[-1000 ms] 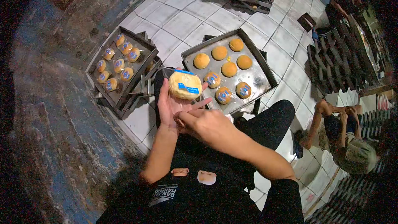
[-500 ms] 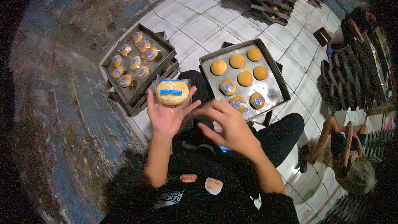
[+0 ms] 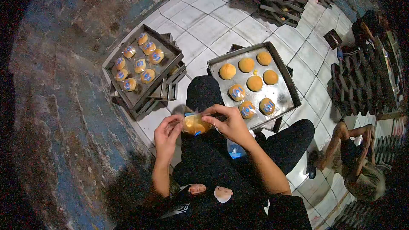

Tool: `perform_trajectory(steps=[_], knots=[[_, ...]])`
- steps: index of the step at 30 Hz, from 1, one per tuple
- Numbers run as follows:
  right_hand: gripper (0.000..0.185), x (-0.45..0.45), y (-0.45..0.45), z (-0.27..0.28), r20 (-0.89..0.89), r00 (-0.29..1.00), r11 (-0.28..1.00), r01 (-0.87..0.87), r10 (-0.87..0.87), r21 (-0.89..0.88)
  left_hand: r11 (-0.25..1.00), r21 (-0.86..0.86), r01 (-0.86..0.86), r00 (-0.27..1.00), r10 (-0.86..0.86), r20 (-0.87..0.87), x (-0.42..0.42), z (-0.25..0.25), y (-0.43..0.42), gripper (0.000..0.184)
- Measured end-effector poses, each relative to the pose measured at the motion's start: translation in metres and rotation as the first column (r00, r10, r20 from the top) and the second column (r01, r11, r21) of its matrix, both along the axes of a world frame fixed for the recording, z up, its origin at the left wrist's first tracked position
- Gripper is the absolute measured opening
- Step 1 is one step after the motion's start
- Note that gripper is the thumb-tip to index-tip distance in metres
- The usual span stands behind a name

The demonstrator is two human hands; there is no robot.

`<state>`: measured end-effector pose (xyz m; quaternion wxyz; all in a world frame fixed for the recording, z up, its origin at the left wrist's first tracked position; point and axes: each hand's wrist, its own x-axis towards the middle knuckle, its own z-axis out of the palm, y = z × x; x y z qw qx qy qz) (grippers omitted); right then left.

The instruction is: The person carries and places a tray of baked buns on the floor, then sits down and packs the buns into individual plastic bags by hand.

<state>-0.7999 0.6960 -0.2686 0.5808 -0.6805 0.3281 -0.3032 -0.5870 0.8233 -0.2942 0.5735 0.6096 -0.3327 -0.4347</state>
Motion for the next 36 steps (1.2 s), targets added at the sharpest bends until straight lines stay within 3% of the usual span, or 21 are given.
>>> perform_trajectory(steps=[1, 3, 6, 10, 12, 13, 15, 16, 18, 19, 20, 21, 22, 24, 25, 26, 28, 31, 32, 34, 36], knots=[[0.019, 0.0, -0.001, 0.001, -0.002, 1.0, 1.0, 0.004, -0.004, 0.001, 1.0, 0.001, 0.004, 1.0, -0.004, -0.002, 0.0, 0.001, -0.004, 0.029], [0.02, 0.001, -0.001, 0.002, -0.061, 0.998, 1.0, 0.016, -0.016, -0.006, 1.0, -0.004, 0.004, 0.962, -0.003, 0.272, 0.0, 0.005, -0.01, 0.023], [0.022, 0.001, -0.003, -0.003, -0.036, 0.999, 1.0, 0.008, -0.008, 0.003, 0.998, 0.008, 0.064, 0.919, -0.063, 0.39, 0.004, 0.016, -0.011, 0.023], [0.021, -0.002, -0.002, -0.004, -0.009, 1.0, 0.999, 0.007, -0.007, 0.038, 1.0, -0.006, 0.028, 0.947, -0.025, 0.32, 0.001, 0.014, -0.015, 0.017], [0.021, -0.007, 0.0, 0.002, -0.018, 1.0, 0.995, 0.005, -0.003, 0.099, 0.996, 0.067, 0.061, 0.927, -0.082, 0.366, 0.007, 0.014, -0.013, 0.01], [0.02, -0.013, 0.001, 0.013, 0.005, 0.999, 0.964, 0.03, -0.033, 0.266, 0.996, 0.071, 0.06, 0.928, -0.082, 0.364, 0.011, 0.019, -0.007, 0.01], [0.021, -0.028, 0.0, 0.029, -0.048, 0.997, 0.841, 0.07, -0.053, 0.537, 0.989, 0.129, 0.068, 0.997, -0.064, -0.03, 0.018, 0.033, 0.005, 0.011], [0.021, -0.027, 0.0, 0.025, -0.052, 0.997, 0.838, 0.072, -0.052, 0.541, 0.989, 0.134, 0.067, 0.997, -0.063, -0.034, 0.021, 0.026, 0.006, 0.011], [0.02, -0.024, -0.003, 0.003, -0.09, 0.995, 0.883, 0.081, -0.044, 0.463, 0.979, 0.182, 0.088, 0.982, -0.054, -0.181, 0.026, 0.008, 0.004, 0.012], [0.023, -0.019, -0.003, -0.007, -0.01, 0.998, 0.954, 0.07, -0.07, 0.291, 0.979, 0.185, 0.084, 0.982, -0.051, -0.18, 0.029, 0.005, 0.006, 0.012], [0.023, -0.025, -0.001, -0.013, -0.01, 0.998, 0.952, 0.066, -0.066, 0.297, 0.988, 0.109, 0.107, 0.991, -0.097, -0.087, 0.031, 0.003, 0.008, 0.012], [0.022, -0.029, 0.001, -0.004, -0.038, 0.998, 0.987, 0.048, -0.042, 0.156, 0.99, 0.042, 0.138, 0.99, -0.138, 0.006, 0.031, 0.001, 0.012, 0.011], [0.021, -0.034, 0.005, 0.001, -0.071, 0.997, 1.0, 0.023, -0.022, 0.016, 0.989, 0.059, 0.138, 0.99, -0.138, -0.003, 0.029, -0.004, 0.018, 0.011], [0.02, -0.04, 0.019, -0.029, -0.088, 0.995, 0.999, 0.044, -0.046, -0.024, 0.978, 0.132, 0.165, 0.985, -0.169, 0.026, 0.024, -0.018, 0.033, 0.011], [0.022, -0.043, 0.029, -0.046, -0.125, 0.99, 0.989, 0.075, -0.06, 0.126, 0.97, 0.226, 0.091, 0.991, -0.066, -0.113, 0.016, -0.03, 0.041, 0.013], [0.023, -0.042, 0.033, -0.05, -0.161, 0.985, 0.957, 0.109, -0.066, 0.27, 0.969, 0.229, 0.091, 0.991, -0.066, -0.114, 0.012, -0.037, 0.041, 0.013], [0.025, -0.045, 0.039, -0.056, -0.276, 0.961, 0.954, 0.1, -0.019, 0.284, 0.915, 0.396, 0.081, 0.98, -0.001, -0.198, 0.006, -0.047, 0.05, 0.013], [0.027, -0.045, 0.036, -0.071, -0.19, 0.981, 0.864, 0.063, 0.039, 0.5, 0.89, 0.438, 0.13, 0.977, -0.04, -0.209, 0.005, -0.056, 0.046, 0.013], [0.027, -0.043, 0.032, -0.074, -0.188, 0.981, 0.863, 0.063, 0.037, 0.5, 0.876, 0.455, 0.161, 0.972, -0.061, -0.227, 0.007, -0.058, 0.045, 0.014], [0.037, -0.04, 0.021, -0.076, -0.085, 0.987, 0.761, -0.052, 0.14, 0.646, 0.864, 0.459, 0.208, 0.966, -0.107, -0.236, 0.013, -0.059, 0.041, 0.011], [0.041, -0.044, 0.014, -0.082, -0.022, 0.978, 0.721, -0.139, 0.209, 0.679, 0.849, 0.459, 0.26, 0.956, -0.161, -0.244, 0.01, -0.056, 0.036, 0.011]])
